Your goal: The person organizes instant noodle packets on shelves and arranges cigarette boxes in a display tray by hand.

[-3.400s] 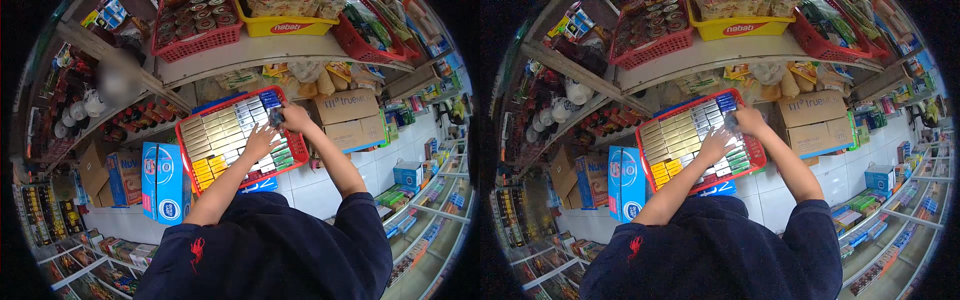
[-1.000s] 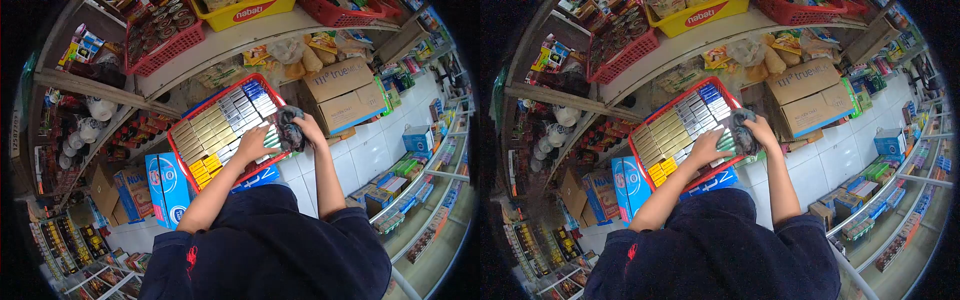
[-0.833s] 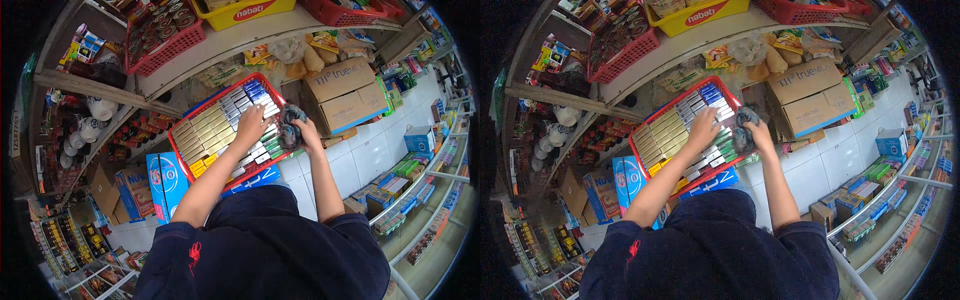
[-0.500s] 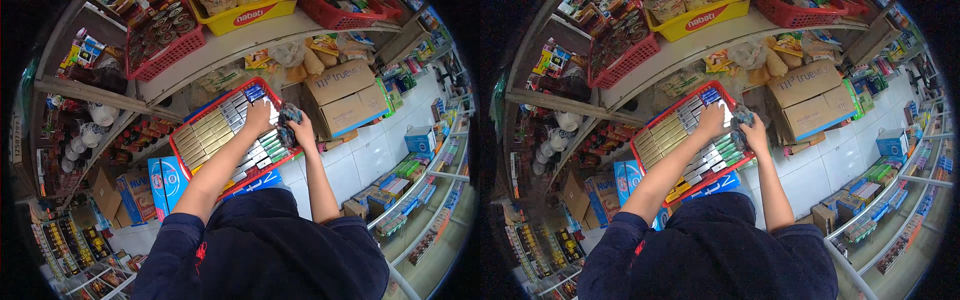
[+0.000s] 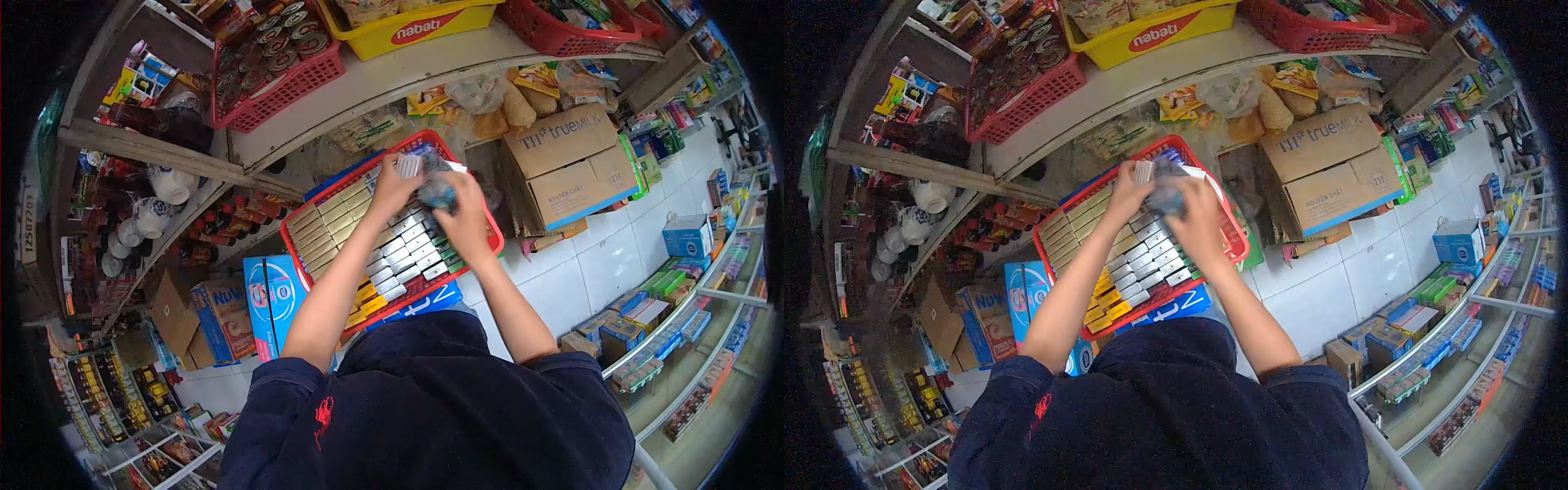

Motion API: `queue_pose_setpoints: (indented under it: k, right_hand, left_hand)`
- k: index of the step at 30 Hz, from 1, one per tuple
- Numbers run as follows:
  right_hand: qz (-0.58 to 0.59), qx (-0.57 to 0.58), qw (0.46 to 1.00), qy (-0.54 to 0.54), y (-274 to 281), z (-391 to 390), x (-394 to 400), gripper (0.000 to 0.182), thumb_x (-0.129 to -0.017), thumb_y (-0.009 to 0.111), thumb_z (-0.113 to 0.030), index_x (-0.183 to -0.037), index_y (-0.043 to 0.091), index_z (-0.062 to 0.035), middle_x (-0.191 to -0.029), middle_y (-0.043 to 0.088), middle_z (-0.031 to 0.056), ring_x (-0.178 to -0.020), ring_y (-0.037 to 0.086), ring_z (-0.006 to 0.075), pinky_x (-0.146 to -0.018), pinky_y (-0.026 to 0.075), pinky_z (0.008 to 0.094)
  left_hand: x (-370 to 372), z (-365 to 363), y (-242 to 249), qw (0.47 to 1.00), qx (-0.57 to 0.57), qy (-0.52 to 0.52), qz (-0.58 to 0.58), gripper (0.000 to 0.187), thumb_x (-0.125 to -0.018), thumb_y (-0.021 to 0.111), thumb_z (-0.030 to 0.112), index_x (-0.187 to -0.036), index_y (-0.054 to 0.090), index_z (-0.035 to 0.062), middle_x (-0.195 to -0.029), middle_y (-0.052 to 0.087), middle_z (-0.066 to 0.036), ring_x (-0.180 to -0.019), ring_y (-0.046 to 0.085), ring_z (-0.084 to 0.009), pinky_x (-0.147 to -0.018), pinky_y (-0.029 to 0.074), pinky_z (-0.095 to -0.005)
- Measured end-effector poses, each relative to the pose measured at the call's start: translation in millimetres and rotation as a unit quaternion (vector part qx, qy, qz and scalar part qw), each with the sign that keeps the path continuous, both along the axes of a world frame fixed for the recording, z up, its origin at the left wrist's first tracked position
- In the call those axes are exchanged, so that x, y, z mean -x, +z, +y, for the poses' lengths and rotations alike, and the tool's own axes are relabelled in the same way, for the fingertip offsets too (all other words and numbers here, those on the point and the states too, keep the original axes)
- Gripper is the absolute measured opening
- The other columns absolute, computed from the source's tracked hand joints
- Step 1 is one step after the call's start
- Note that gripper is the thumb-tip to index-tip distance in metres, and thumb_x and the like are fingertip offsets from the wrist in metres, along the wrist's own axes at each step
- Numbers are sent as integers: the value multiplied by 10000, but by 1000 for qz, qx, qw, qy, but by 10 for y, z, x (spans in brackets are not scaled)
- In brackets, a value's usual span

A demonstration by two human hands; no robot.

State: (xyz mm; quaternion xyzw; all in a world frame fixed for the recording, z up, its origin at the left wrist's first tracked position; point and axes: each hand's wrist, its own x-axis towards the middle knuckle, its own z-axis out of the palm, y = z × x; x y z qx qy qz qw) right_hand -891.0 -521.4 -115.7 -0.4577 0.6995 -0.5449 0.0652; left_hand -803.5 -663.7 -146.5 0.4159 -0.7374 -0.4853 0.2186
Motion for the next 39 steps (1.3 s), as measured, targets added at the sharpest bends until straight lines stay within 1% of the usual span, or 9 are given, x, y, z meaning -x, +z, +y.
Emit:
queue_pose_setpoints:
  k: [3,11,14,18,21,26,31,37,39]
  right_hand:
    - [59,-18,997,-35,40,-84,-23,513,-572,674,-4,-1060,532,-73,-1054,488,131,-1011,452,324,-871,376,393]
    - [106,34,993,-35,218,-16,63,476,-556,598,47,-1021,553,-42,-1000,530,125,-982,499,293,-877,384,358]
    - [-340,41,937,-77,206,55,439,351,-680,578,-12,-1025,550,46,-972,609,100,-862,572,161,-783,441,279]
    - [-375,84,902,195,533,121,517,456,-581,589,-103,-1015,558,30,-995,603,82,-881,566,169,-828,423,279]
    - [-100,11,880,463,1041,-33,425,472,-522,604,-168,-956,583,16,-1007,563,120,-959,536,249,-887,392,340]
    - [-66,-52,795,601,1173,4,510,457,-540,663,-205,-946,626,-1,-983,571,107,-932,546,257,-846,412,342]
    - [-52,4,839,542,1270,-133,198,465,-541,623,-129,-986,583,2,-963,571,145,-947,549,293,-850,414,356]
    - [-172,-47,770,612,819,5,532,529,-555,669,-286,-973,588,29,-975,586,129,-945,549,254,-865,400,359]
    - [-187,-20,868,460,787,73,452,500,-540,640,-223,-970,588,25,-992,577,121,-952,540,235,-880,390,348]
  left_hand:
    - [-176,66,68,975,-173,24,136,642,-658,702,196,-1141,352,-42,-1052,522,-164,-979,516,-210,-824,422,-309]
    - [-496,263,353,953,-203,45,222,629,-707,676,124,-1203,308,4,-1035,549,-114,-945,547,-183,-828,438,-300]
    - [-721,279,484,943,-183,-32,276,776,-650,736,183,-1255,272,36,-1104,516,-113,-1048,504,-199,-902,402,-333]
    - [-859,410,908,939,-173,-212,209,894,-558,782,165,-1288,277,66,-1212,431,-88,-1162,417,-187,-1007,296,-320]
    - [-894,480,1051,924,-240,-236,181,883,-556,776,123,-1287,286,43,-1214,424,-83,-1180,396,-179,-1024,266,-309]
    - [-1098,403,1085,893,-280,-272,225,859,-565,758,80,-1284,294,0,-1205,425,-73,-1172,393,-156,-1017,276,-303]
    - [-1161,453,1086,902,-287,-251,201,851,-568,754,127,-1278,305,-5,-1191,443,-69,-1136,421,-154,-993,303,-300]
    - [-1467,477,856,859,-394,-132,298,786,-603,693,367,-1236,394,10,-1186,497,-126,-1124,475,-215,-960,365,-364]
    - [-1437,677,820,795,-501,33,339,805,-626,630,448,-1268,368,37,-1243,450,-170,-1145,452,-287,-972,342,-473]
